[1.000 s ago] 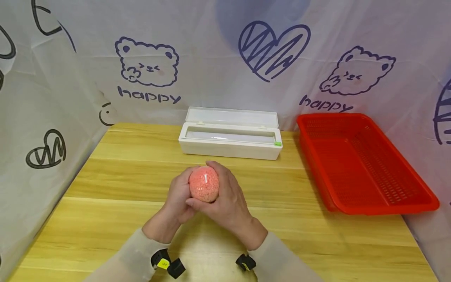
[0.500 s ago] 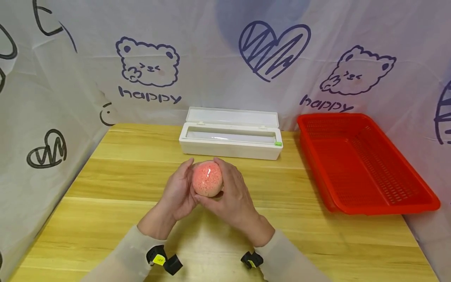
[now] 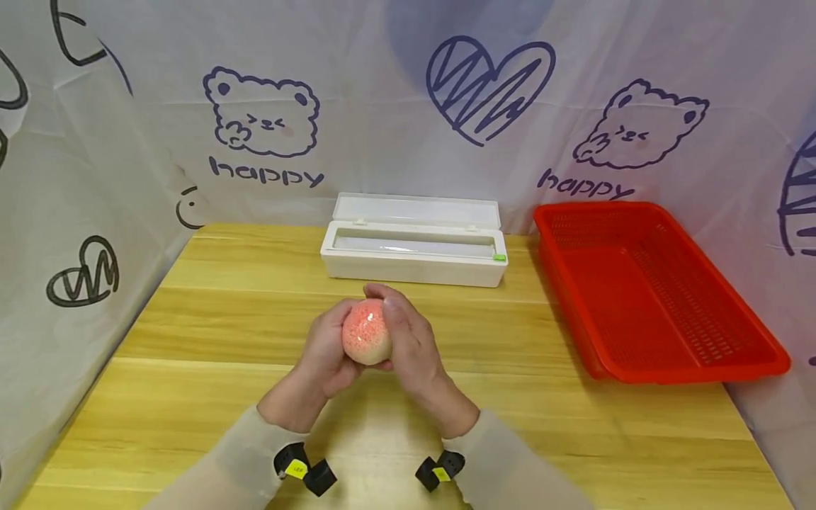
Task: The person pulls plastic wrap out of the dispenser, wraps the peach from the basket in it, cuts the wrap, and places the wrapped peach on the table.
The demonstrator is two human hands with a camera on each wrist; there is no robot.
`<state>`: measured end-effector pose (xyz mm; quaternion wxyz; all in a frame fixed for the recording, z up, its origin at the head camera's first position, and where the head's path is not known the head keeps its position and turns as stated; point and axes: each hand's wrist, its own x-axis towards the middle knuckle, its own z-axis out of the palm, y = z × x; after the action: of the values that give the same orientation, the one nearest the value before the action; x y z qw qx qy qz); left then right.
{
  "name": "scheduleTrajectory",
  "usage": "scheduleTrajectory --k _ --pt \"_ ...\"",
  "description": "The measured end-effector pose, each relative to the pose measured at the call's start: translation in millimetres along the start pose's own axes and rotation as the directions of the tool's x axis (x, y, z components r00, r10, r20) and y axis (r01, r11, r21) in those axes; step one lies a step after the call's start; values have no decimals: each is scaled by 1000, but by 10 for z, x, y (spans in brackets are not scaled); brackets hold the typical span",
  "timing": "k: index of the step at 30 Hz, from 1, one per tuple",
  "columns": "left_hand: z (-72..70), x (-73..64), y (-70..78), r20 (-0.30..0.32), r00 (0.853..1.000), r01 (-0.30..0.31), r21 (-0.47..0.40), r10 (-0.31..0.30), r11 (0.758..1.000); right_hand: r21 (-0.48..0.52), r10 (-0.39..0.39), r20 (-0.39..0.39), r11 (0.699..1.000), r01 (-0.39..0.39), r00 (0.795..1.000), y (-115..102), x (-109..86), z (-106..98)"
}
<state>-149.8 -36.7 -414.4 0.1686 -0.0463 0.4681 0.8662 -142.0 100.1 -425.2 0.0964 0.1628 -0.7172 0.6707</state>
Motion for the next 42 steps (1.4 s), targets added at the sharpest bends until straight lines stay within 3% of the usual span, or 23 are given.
scheduleTrajectory --k 2,5,7,9,12,14,17,19,21,23,27,30,33,38,42 --pt "49 -4 -12 -50 998 -24 -6 24 1000 -32 -38 -93 999 35 995 7 -10 100" --pt "99 -7 -11 -123 991 -61 -7 59 998 -40 -102 -219 995 95 970 18 -25 199" --pt "111 -13 4 -129 990 -54 5 54 999 -45 -120 -261 993 112 958 22 -28 222" --pt "107 -9 23 -91 996 -23 26 26 999 -58 -113 -288 993 101 951 18 -26 217" --pt "87 -13 57 13 1000 25 57 -26 998 -48 -23 -317 999 8 948 5 -13 182" --pt "70 -24 58 57 998 22 67 -26 997 -39 68 -360 995 -88 931 -17 12 153" --pt "64 -60 12 114 992 -71 142 55 987 77 257 -414 966 -248 873 -55 66 123" --pt "67 -81 -47 140 982 -156 229 126 961 150 356 -429 934 -323 830 -81 95 113" --pt "78 -90 -100 165 966 -241 300 199 923 214 421 -413 907 -363 808 -109 113 107" --pt "88 -86 -138 146 962 -268 310 233 912 234 428 -384 902 -362 819 -132 125 101" --pt "127 -68 -173 48 968 -251 176 246 952 210 370 -365 927 -311 854 -142 126 133" --pt "174 -62 -195 -49 963 -255 151 265 955 100 239 -424 971 -217 874 -103 95 212" --pt "201 -58 -208 -122 949 -263 192 289 945 -46 67 -488 994 -102 870 -32 52 272" --pt "176 -39 -221 -149 950 -241 218 276 946 -149 -74 -502 989 -1 862 79 12 275" --pt "123 -19 -219 -99 969 -212 141 227 967 -118 -23 -437 992 -32 899 100 30 197"
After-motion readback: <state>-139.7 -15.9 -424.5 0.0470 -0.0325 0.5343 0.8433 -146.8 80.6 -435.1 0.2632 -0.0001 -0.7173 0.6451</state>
